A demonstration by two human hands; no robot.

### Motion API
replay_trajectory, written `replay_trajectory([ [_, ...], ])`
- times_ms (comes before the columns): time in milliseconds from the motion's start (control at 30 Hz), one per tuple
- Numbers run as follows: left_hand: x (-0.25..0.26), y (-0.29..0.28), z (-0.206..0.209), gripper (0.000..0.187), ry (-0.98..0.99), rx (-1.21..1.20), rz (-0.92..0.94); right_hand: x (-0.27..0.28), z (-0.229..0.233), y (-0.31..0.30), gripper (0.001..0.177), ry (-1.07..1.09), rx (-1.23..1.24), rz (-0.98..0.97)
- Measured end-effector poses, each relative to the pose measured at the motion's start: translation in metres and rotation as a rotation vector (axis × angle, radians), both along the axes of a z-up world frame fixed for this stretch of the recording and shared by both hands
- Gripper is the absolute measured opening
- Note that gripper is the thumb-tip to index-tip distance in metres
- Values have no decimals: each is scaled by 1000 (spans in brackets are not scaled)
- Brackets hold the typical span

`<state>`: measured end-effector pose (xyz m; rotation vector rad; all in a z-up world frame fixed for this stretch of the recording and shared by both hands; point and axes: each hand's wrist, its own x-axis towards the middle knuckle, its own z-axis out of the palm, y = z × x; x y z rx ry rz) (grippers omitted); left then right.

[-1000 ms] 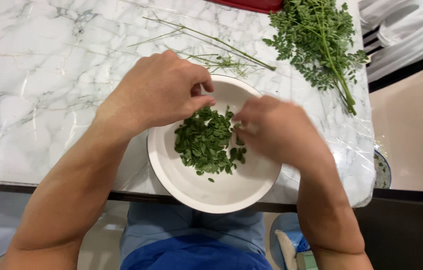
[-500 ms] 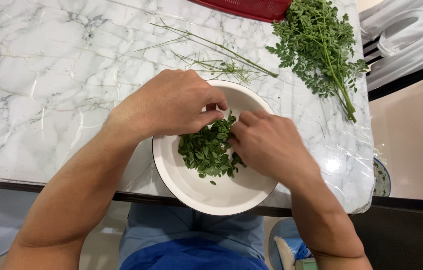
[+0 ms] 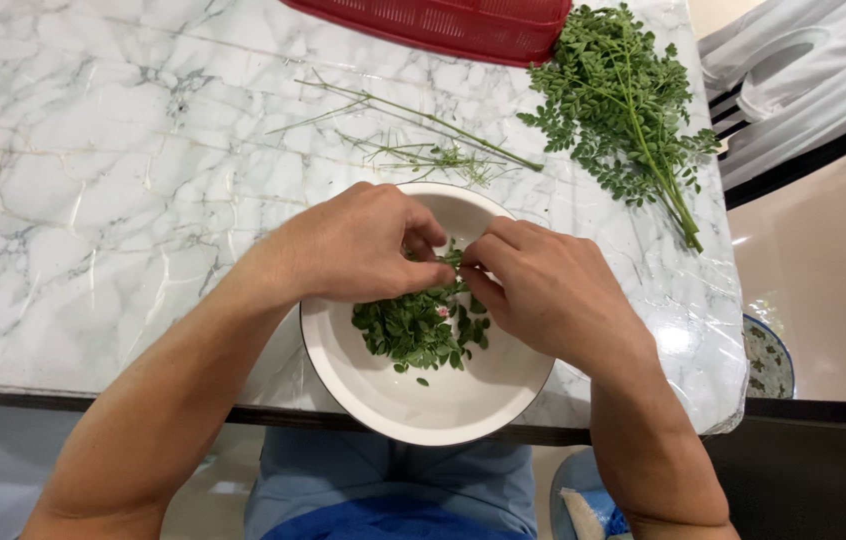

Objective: The person strips leaves from stems by hand and places the leaves into a white bowl on a marble-patterned table.

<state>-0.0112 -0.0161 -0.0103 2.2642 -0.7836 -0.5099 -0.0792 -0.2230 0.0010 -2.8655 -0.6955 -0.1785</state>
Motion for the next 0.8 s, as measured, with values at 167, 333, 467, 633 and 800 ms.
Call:
replay_trajectory([
  [167,-1,-1,5,27,77,-49,72,1,3,-2,17,-36,36,-2],
  [333,1,6,14,24,211,-285,131,9,9,-14,28,126,482,-42],
  [467,0,8,18,22,243,-386,153,13,6,-13,25,256,607,-143],
  [633,3,9,9,25,255,-389,153,14,1,-12,18,285,643,-220],
  [800,3,5,-3,40,59,-557,-67,13,1,-10,16,252,653,-187],
])
